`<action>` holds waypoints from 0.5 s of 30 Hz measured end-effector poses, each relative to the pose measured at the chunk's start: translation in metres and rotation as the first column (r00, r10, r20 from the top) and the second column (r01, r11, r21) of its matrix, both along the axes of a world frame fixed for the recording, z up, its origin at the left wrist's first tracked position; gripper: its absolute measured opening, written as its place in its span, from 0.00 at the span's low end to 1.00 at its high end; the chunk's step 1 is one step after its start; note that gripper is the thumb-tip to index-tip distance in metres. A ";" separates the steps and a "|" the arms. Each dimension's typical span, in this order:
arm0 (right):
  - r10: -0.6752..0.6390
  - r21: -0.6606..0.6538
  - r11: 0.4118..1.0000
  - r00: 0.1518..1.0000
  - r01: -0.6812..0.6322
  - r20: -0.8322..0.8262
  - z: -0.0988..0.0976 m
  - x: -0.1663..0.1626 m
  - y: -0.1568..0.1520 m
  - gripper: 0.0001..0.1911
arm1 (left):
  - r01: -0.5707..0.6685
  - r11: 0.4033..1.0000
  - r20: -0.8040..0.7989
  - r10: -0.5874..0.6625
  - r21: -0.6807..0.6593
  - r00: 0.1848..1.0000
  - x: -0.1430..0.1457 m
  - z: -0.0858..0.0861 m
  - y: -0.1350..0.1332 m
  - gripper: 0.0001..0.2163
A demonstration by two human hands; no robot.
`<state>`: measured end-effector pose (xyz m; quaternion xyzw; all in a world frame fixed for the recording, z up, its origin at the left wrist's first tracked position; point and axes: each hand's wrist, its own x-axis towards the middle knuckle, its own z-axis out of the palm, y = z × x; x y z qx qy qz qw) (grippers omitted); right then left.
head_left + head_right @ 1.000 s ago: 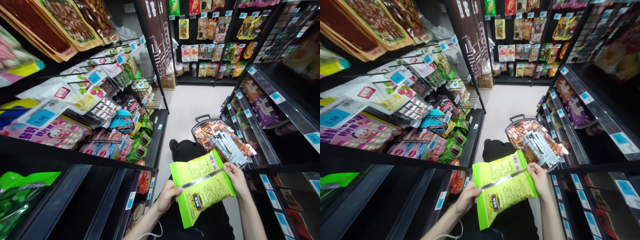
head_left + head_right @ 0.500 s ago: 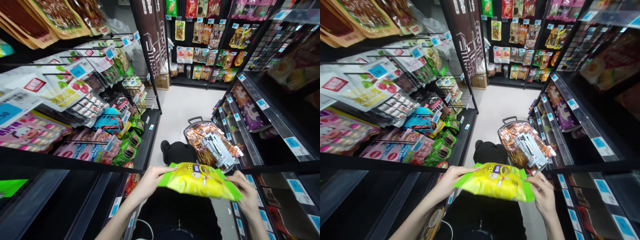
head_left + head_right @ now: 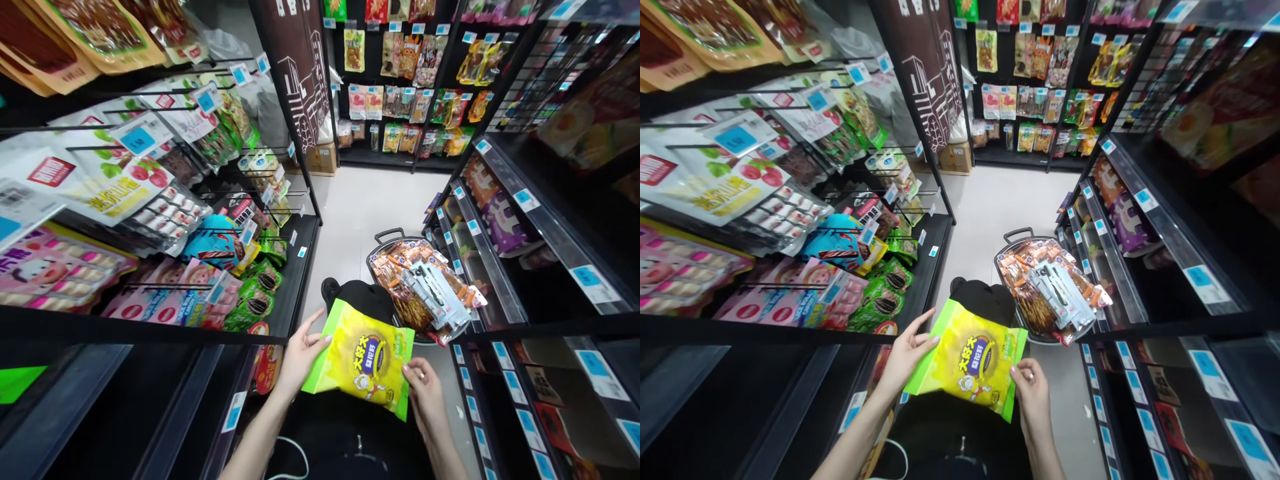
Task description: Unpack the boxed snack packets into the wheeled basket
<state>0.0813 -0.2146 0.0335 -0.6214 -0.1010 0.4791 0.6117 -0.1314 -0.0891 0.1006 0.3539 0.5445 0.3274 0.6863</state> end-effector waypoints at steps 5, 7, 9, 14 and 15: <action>0.150 0.010 0.988 0.967 -0.151 -0.206 0.001 0.006 0.002 0.26 | 0.125 0.990 0.010 -0.125 -0.061 0.992 -0.009 -0.012 0.003 0.24; 0.171 -0.015 0.984 0.966 -0.177 -0.194 0.005 0.008 0.000 0.24 | 0.147 0.989 -0.045 -0.148 -0.027 0.988 -0.012 -0.018 0.004 0.17; 0.105 -0.044 0.993 0.994 -0.107 -0.035 0.012 0.010 -0.003 0.23 | 0.119 0.992 -0.112 -0.114 0.041 0.987 -0.014 -0.021 0.003 0.15; 0.109 0.079 0.979 0.807 -0.189 0.580 0.051 0.031 -0.012 0.12 | 0.133 0.956 -0.202 -0.081 0.262 0.976 -0.016 -0.010 0.000 0.13; 0.098 0.125 0.961 0.724 -0.248 0.683 0.060 0.039 -0.013 0.08 | 0.164 0.936 -0.223 -0.095 0.311 0.970 -0.016 -0.004 0.000 0.12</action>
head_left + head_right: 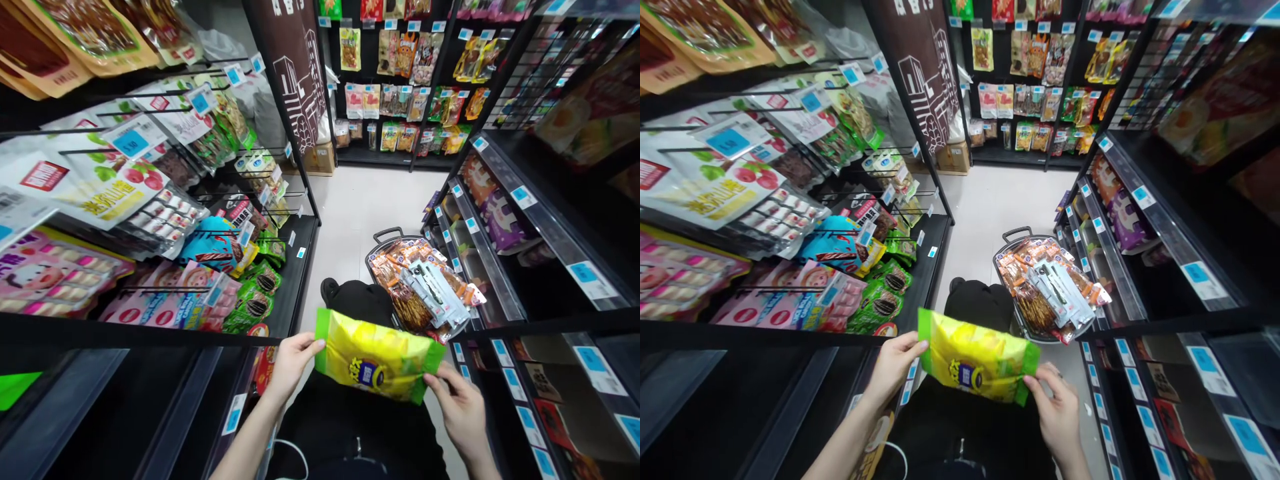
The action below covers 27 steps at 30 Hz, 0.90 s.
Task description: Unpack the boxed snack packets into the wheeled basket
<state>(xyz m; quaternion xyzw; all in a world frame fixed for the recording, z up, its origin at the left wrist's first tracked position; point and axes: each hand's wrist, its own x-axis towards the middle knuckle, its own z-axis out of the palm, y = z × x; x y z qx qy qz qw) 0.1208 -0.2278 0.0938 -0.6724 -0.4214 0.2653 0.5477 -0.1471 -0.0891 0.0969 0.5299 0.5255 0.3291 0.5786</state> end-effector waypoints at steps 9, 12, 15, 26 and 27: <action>-0.017 0.358 0.922 0.911 -0.145 0.412 0.034 0.076 0.043 0.15 | 0.227 0.747 -0.071 -0.235 0.625 0.969 0.045 0.034 0.031 0.10; -0.070 0.434 0.894 0.924 -0.109 0.376 0.047 0.089 0.066 0.13 | 0.199 0.578 -0.046 -0.268 0.792 0.962 0.061 0.036 0.054 0.10; -0.023 0.450 0.877 0.921 -0.169 0.390 0.067 0.098 0.073 0.12 | 0.344 0.427 -0.180 -0.379 0.836 0.908 0.060 0.046 0.068 0.12; 0.039 0.134 0.984 0.885 -0.114 0.464 0.065 0.123 0.100 0.05 | 0.399 0.755 -0.292 -0.282 0.521 0.914 0.078 0.051 0.111 0.12; 0.015 0.083 0.995 0.907 -0.055 0.421 0.058 0.127 0.113 0.08 | 0.353 0.848 -0.261 -0.265 0.396 0.928 0.090 0.046 0.121 0.12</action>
